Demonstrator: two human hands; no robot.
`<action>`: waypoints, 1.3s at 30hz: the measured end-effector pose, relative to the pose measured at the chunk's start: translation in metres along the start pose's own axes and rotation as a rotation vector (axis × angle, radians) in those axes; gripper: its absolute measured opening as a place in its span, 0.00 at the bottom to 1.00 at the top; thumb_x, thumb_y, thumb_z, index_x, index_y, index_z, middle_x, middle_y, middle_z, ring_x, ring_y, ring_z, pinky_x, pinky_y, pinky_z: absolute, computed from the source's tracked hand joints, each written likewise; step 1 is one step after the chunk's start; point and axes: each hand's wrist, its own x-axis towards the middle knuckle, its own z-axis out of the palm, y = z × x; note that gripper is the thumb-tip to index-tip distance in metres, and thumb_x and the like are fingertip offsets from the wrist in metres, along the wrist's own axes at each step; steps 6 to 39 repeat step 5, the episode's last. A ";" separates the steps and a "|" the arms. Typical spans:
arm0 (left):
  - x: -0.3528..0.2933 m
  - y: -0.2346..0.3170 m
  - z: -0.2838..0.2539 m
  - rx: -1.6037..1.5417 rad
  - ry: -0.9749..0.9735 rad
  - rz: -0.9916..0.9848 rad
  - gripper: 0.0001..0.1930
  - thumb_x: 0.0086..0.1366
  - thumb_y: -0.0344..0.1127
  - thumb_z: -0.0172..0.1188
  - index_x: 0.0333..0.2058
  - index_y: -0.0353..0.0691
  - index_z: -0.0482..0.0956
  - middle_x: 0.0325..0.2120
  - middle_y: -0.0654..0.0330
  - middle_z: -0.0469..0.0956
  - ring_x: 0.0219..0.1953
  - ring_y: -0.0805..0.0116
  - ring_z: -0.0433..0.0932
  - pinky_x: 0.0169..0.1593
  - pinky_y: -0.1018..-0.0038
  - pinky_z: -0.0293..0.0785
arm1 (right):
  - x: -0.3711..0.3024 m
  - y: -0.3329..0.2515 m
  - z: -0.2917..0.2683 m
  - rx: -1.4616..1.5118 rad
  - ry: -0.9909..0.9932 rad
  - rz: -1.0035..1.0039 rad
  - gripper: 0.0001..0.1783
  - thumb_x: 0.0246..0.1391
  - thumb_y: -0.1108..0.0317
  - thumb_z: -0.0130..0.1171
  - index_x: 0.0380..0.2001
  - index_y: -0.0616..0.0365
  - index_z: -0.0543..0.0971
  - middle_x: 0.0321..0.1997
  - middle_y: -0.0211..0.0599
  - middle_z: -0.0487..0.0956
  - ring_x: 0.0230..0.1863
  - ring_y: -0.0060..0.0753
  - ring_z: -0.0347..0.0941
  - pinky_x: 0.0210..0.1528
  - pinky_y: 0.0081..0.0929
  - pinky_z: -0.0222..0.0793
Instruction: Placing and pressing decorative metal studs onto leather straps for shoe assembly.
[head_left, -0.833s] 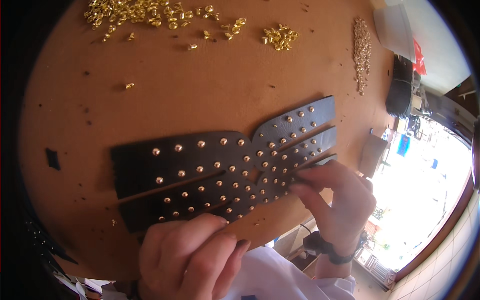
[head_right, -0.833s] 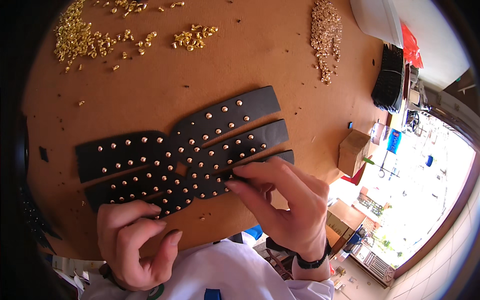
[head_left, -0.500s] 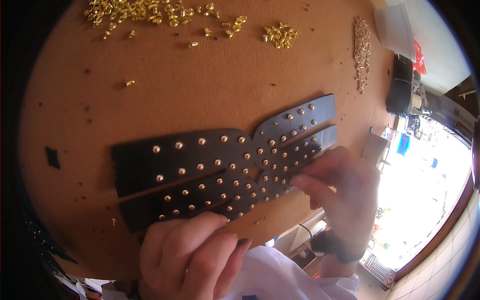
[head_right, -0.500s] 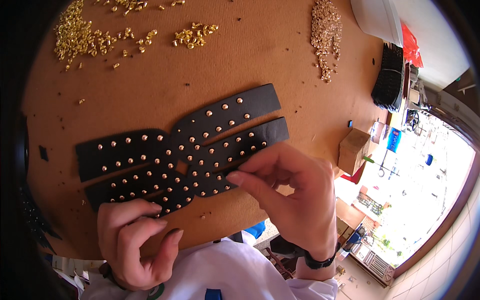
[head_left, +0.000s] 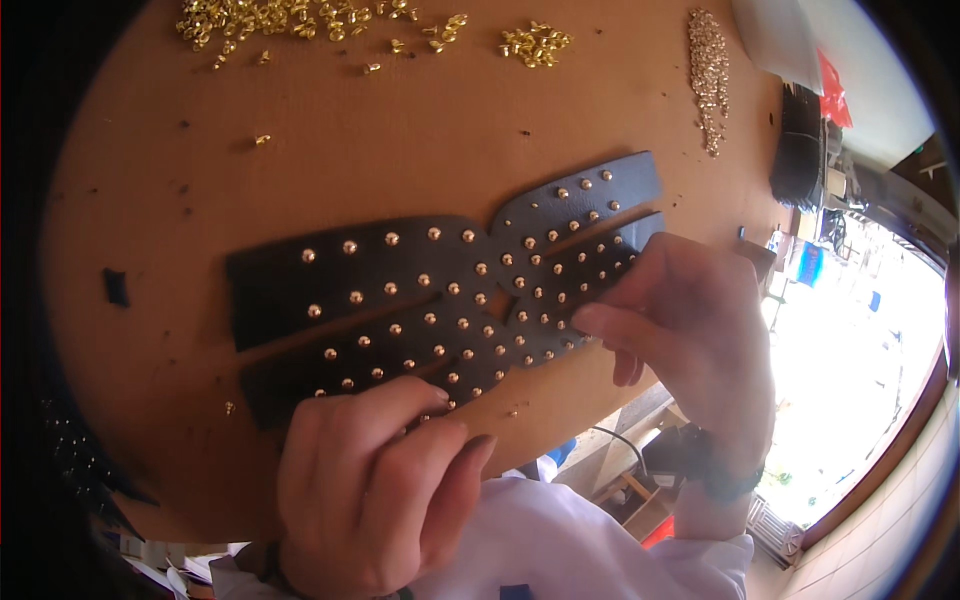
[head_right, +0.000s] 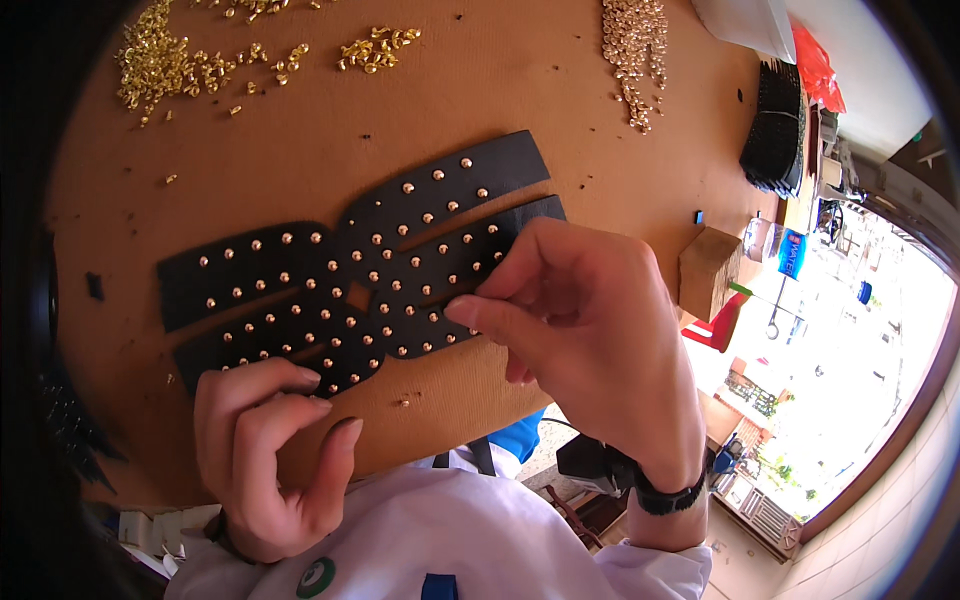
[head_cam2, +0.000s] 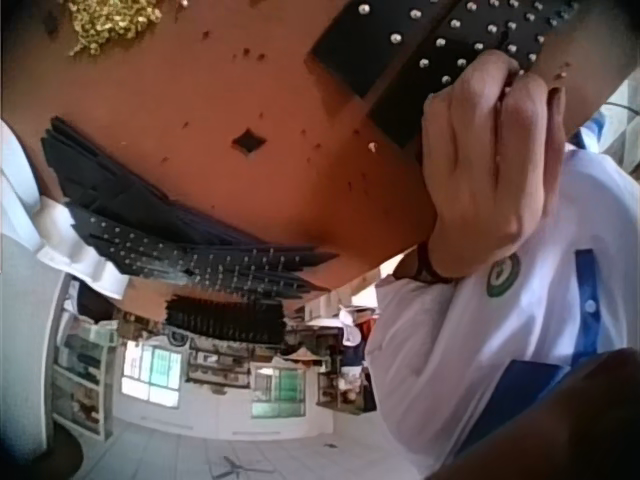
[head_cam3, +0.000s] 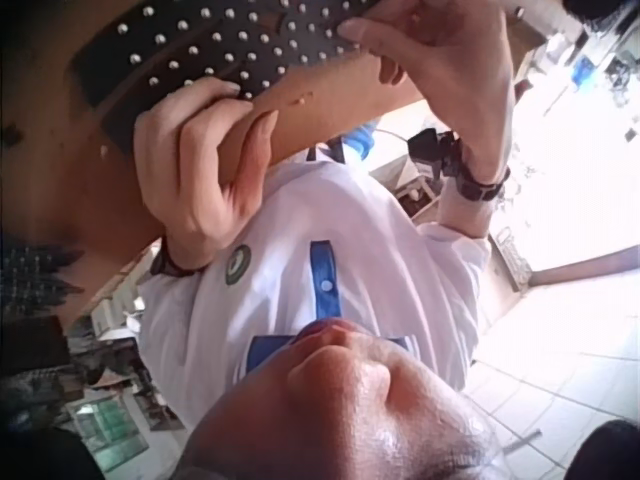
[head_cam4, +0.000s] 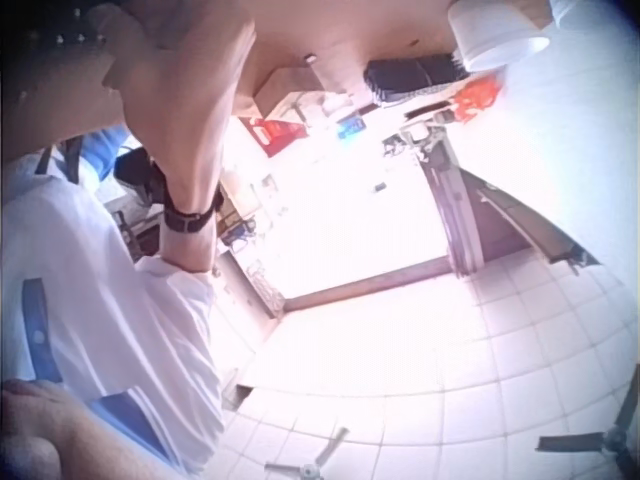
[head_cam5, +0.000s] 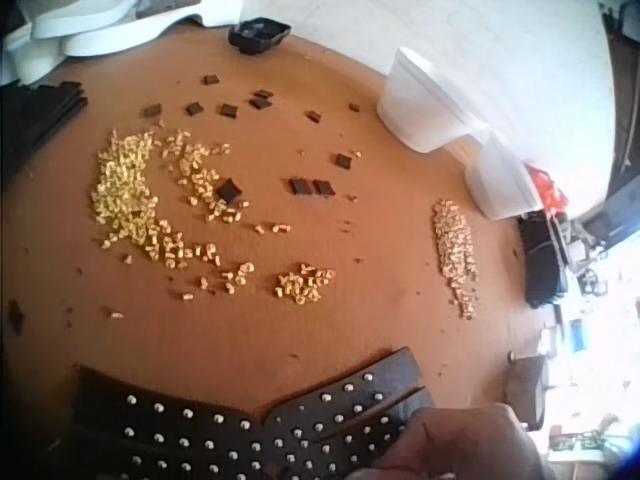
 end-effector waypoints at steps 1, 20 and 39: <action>0.000 0.001 0.001 -0.004 0.002 0.005 0.14 0.55 0.29 0.72 0.38 0.36 0.78 0.39 0.50 0.80 0.35 0.56 0.75 0.38 0.66 0.72 | -0.001 0.004 0.000 -0.008 -0.002 -0.049 0.08 0.53 0.80 0.72 0.28 0.64 0.80 0.25 0.35 0.83 0.21 0.19 0.78 0.22 0.17 0.72; 0.001 -0.004 0.004 -0.049 0.012 0.019 0.14 0.56 0.30 0.72 0.39 0.37 0.79 0.39 0.50 0.80 0.35 0.56 0.76 0.38 0.65 0.72 | -0.011 0.020 0.009 -0.031 0.025 -0.387 0.07 0.55 0.76 0.73 0.32 0.63 0.82 0.27 0.32 0.85 0.24 0.18 0.81 0.27 0.16 0.76; 0.001 -0.004 0.004 -0.049 0.012 0.019 0.14 0.56 0.30 0.72 0.39 0.37 0.79 0.39 0.50 0.80 0.35 0.56 0.76 0.38 0.65 0.72 | -0.011 0.020 0.009 -0.031 0.025 -0.387 0.07 0.55 0.76 0.73 0.32 0.63 0.82 0.27 0.32 0.85 0.24 0.18 0.81 0.27 0.16 0.76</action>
